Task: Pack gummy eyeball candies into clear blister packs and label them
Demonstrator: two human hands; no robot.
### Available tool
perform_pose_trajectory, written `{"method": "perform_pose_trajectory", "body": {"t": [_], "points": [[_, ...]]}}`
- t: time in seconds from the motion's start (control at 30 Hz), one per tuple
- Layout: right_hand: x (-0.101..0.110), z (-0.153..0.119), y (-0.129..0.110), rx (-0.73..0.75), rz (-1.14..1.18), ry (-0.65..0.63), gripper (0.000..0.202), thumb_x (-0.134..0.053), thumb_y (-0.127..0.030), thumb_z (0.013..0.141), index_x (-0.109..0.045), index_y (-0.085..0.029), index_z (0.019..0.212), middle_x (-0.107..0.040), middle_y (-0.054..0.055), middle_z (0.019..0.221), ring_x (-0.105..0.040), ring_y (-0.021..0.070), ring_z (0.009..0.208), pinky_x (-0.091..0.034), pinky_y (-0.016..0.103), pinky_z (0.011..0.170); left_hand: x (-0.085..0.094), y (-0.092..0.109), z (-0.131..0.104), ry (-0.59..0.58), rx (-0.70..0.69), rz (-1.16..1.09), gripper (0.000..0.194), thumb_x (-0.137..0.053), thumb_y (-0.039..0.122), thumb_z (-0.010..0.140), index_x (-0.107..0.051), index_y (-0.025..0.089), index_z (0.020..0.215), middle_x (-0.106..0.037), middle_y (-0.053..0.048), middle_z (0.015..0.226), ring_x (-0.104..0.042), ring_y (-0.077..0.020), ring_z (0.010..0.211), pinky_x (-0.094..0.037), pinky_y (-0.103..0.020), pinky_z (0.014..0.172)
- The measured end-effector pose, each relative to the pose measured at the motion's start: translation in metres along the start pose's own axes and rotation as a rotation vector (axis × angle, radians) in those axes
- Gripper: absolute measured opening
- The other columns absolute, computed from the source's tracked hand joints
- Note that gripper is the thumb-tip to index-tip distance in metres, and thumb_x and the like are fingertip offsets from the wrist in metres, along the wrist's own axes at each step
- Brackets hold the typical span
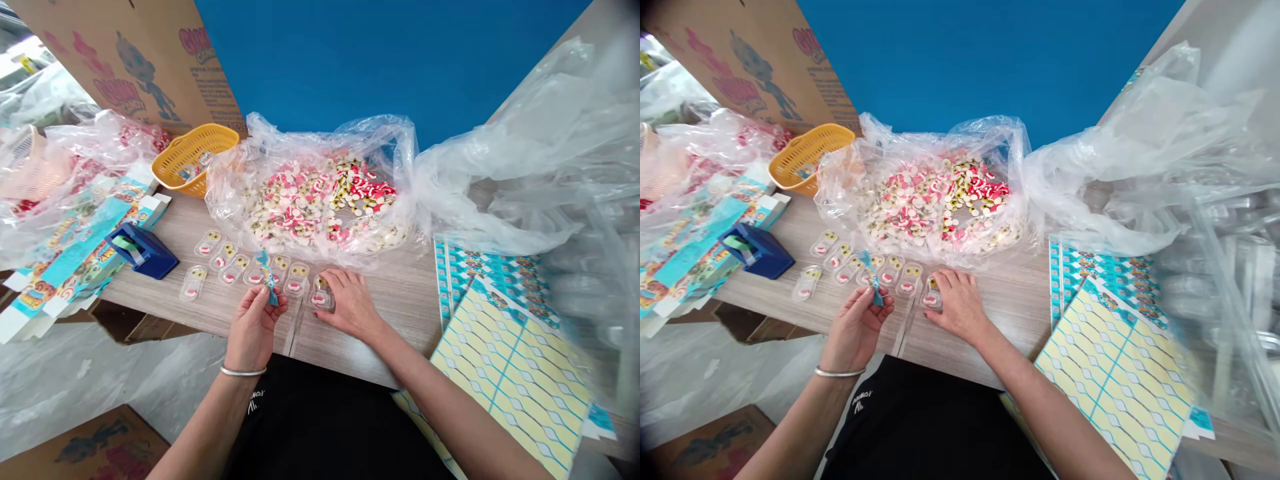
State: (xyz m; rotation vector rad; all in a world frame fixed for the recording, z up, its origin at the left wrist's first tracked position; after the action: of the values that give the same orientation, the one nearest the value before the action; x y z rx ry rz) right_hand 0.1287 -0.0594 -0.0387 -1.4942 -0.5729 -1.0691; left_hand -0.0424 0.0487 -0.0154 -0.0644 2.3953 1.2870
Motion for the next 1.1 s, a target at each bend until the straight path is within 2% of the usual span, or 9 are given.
{"method": "perform_pose_trajectory", "body": {"t": [0.13,0.23,0.4,0.6,0.77,0.87,0.97,1.03,1.1], "points": [[0.004,-0.038,-0.003,-0.007,-0.014,0.003,0.070,-0.077,-0.044,0.076,-0.054,-0.016,0.135,-0.059,0.016,0.136,-0.050,0.0324,0.124,-0.035,0.046,0.104,-0.010,-0.011,-0.010,-0.108,0.059,0.085,0.038,-0.089,0.038,0.068,-0.063,0.017,0.085,-0.070,-0.002,0.083,-0.067,-0.0128,0.070,-0.054,-0.023,0.068],[0.003,-0.055,-0.009,-0.066,-0.043,0.036,0.072,-0.077,-0.046,0.075,-0.054,-0.015,0.136,-0.059,0.017,0.134,-0.051,0.0328,0.122,-0.035,0.047,0.103,-0.017,-0.022,-0.014,-0.157,0.091,0.130,0.038,-0.088,0.040,0.068,-0.063,0.017,0.084,-0.070,-0.002,0.081,-0.067,-0.0142,0.071,-0.053,-0.025,0.069],[-0.002,-0.054,-0.018,-0.135,-0.071,0.077,0.070,-0.075,-0.050,0.077,-0.056,-0.015,0.135,-0.060,0.017,0.134,-0.051,0.0329,0.120,-0.036,0.048,0.100,-0.022,-0.038,-0.016,-0.167,0.089,0.231,0.043,-0.091,0.044,0.061,-0.064,0.016,0.081,-0.070,-0.003,0.085,-0.067,-0.0175,0.086,-0.052,-0.029,0.082],[-0.009,-0.055,-0.017,-0.148,-0.090,0.096,0.072,-0.075,-0.051,0.078,-0.055,-0.013,0.136,-0.059,0.017,0.136,-0.051,0.0323,0.122,-0.035,0.048,0.101,-0.018,-0.051,-0.019,-0.198,0.090,0.340,0.040,-0.085,0.048,0.067,-0.064,0.017,0.080,-0.068,-0.002,0.085,-0.064,-0.0171,0.086,-0.052,-0.031,0.083],[-0.012,-0.058,-0.016,-0.155,-0.078,0.087,0.077,-0.076,-0.054,0.078,-0.054,-0.013,0.139,-0.057,0.019,0.140,-0.050,0.0336,0.126,-0.035,0.049,0.103,-0.013,-0.050,-0.016,-0.214,0.011,0.467,0.034,-0.079,0.047,0.074,-0.064,0.017,0.083,-0.068,-0.003,0.082,-0.064,-0.0170,0.081,-0.050,-0.027,0.075],[-0.002,-0.061,-0.017,-0.164,-0.022,0.092,0.083,-0.077,-0.060,0.075,-0.053,-0.014,0.139,-0.055,0.020,0.142,-0.050,0.0359,0.128,-0.036,0.051,0.105,-0.014,-0.041,-0.014,-0.243,-0.020,0.522,0.030,-0.077,0.044,0.077,-0.065,0.018,0.084,-0.068,-0.003,0.081,-0.063,-0.0166,0.077,-0.050,-0.026,0.069],[0.022,-0.068,-0.013,-0.216,0.063,0.208,0.077,-0.073,-0.060,0.079,-0.054,-0.016,0.138,-0.058,0.019,0.139,-0.051,0.0364,0.127,-0.038,0.053,0.106,-0.019,-0.028,-0.015,-0.359,-0.009,0.605,0.029,-0.073,0.045,0.080,-0.064,0.018,0.084,-0.067,-0.003,0.075,-0.062,-0.0160,0.070,-0.049,-0.025,0.063],[0.040,-0.074,-0.010,-0.250,0.129,0.312,0.064,-0.067,-0.054,0.086,-0.054,-0.018,0.137,-0.059,0.017,0.137,-0.052,0.0345,0.127,-0.041,0.052,0.106,-0.026,-0.020,-0.018,-0.528,0.010,0.723,0.027,-0.070,0.044,0.084,-0.065,0.018,0.084,-0.066,-0.004,0.071,-0.061,-0.0159,0.066,-0.049,-0.025,0.060],[0.051,-0.079,-0.008,-0.238,0.204,0.340,0.053,-0.064,-0.048,0.090,-0.056,-0.020,0.134,-0.059,0.015,0.137,-0.053,0.0326,0.127,-0.042,0.050,0.106,-0.033,-0.015,-0.022,-0.709,0.010,0.863,0.023,-0.065,0.041,0.088,-0.067,0.018,0.086,-0.065,-0.004,0.070,-0.059,-0.0160,0.064,-0.048,-0.025,0.059]]}}
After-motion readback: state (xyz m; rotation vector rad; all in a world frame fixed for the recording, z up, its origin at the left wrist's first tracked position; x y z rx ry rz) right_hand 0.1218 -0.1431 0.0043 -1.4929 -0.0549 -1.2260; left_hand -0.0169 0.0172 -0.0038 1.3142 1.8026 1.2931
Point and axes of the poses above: each hand's wrist, its own z-axis towards the middle knuckle, its own x-axis out of the back of the hand, y = z × x, the point moved 3 cm from there along z, towards the middle knuckle
